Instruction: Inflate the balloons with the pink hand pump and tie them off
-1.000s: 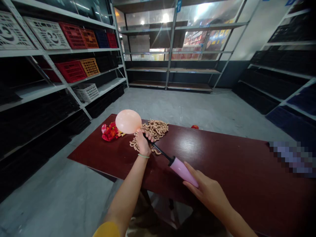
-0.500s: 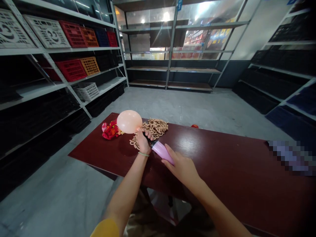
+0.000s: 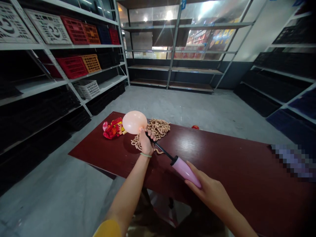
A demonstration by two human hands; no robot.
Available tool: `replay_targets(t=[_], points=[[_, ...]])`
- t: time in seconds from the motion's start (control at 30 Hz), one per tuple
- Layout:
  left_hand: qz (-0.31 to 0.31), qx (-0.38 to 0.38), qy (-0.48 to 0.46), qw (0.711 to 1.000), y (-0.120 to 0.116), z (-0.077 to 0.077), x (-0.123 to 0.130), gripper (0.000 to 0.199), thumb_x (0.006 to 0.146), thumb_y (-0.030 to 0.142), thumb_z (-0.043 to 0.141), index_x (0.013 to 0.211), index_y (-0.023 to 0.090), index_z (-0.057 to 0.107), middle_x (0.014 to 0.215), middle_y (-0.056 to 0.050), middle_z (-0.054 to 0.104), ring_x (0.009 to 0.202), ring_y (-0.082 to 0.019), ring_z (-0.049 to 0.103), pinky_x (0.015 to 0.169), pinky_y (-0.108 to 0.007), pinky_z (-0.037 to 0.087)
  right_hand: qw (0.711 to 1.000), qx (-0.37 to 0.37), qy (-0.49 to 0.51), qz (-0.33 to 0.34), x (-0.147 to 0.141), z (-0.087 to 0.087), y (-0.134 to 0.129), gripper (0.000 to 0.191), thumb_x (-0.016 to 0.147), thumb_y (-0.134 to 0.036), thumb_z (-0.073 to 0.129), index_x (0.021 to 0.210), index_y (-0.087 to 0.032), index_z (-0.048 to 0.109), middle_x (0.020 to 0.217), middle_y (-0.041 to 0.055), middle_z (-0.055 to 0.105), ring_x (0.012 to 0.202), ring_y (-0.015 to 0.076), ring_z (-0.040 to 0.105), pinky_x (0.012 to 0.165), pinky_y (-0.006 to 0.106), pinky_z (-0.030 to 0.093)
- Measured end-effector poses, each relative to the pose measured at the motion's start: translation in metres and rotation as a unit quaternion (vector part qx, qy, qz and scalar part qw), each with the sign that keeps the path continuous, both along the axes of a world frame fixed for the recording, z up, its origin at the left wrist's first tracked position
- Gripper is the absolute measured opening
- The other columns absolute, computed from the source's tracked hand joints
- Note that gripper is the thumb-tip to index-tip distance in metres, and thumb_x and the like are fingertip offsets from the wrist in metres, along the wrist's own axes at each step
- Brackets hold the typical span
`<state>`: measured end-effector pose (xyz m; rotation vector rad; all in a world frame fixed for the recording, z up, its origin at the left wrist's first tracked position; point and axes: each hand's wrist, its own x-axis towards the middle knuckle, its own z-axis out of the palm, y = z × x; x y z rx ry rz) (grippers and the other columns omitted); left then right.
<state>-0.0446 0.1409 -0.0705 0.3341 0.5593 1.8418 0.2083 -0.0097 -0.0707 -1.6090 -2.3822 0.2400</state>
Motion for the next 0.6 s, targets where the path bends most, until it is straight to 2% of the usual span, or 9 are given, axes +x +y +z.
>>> replay_targets(t=[0.17, 0.3, 0.4, 0.6], points=[[-0.024, 0.007, 0.016, 1.000, -0.005, -0.003, 0.008, 0.030, 0.092, 0.044, 0.053, 0.077, 0.020, 0.044, 0.059, 0.005, 0.037, 0.043, -0.007, 0.038, 0.037, -0.019, 0.031, 0.999, -0.025, -0.006, -0.030, -0.056, 0.010, 0.026, 0.059, 0.096, -0.049, 0.044, 0.150, -0.026, 0.034, 0.115, 0.0106, 0.070, 0.091, 0.0283, 0.072, 0.078, 0.038, 0.055], [-0.048, -0.003, 0.026, 0.998, -0.007, -0.005, 0.011, 0.026, 0.092, 0.041, 0.054, 0.078, 0.020, 0.045, 0.058, 0.006, 0.036, 0.043, -0.007, 0.038, 0.037, -0.018, 0.031, 0.999, -0.029, -0.001, -0.033, -0.086, 0.016, 0.037, 0.063, 0.096, -0.049, 0.045, 0.151, -0.023, 0.031, 0.113, 0.0130, 0.070, 0.092, 0.0299, 0.071, 0.075, 0.037, 0.055], [-0.056, -0.004, 0.028, 0.998, -0.007, -0.004, 0.010, 0.026, 0.092, 0.041, 0.053, 0.079, 0.020, 0.045, 0.057, 0.006, 0.036, 0.042, -0.008, 0.037, 0.036, -0.019, 0.030, 0.999, -0.027, 0.011, -0.031, -0.077, 0.010, 0.031, 0.063, 0.096, -0.049, 0.045, 0.152, -0.025, 0.028, 0.116, 0.0124, 0.069, 0.093, 0.0282, 0.071, 0.074, 0.035, 0.055], [-0.036, 0.003, 0.002, 0.999, -0.001, -0.002, 0.000, 0.028, 0.092, 0.044, 0.052, 0.079, 0.021, 0.044, 0.056, 0.006, 0.035, 0.041, -0.008, 0.036, 0.036, -0.019, 0.029, 0.999, -0.022, 0.019, -0.015, -0.019, -0.004, -0.004, 0.064, 0.093, -0.048, 0.049, 0.152, -0.031, 0.028, 0.124, 0.0072, 0.067, 0.094, 0.0259, 0.072, 0.073, 0.032, 0.057]])
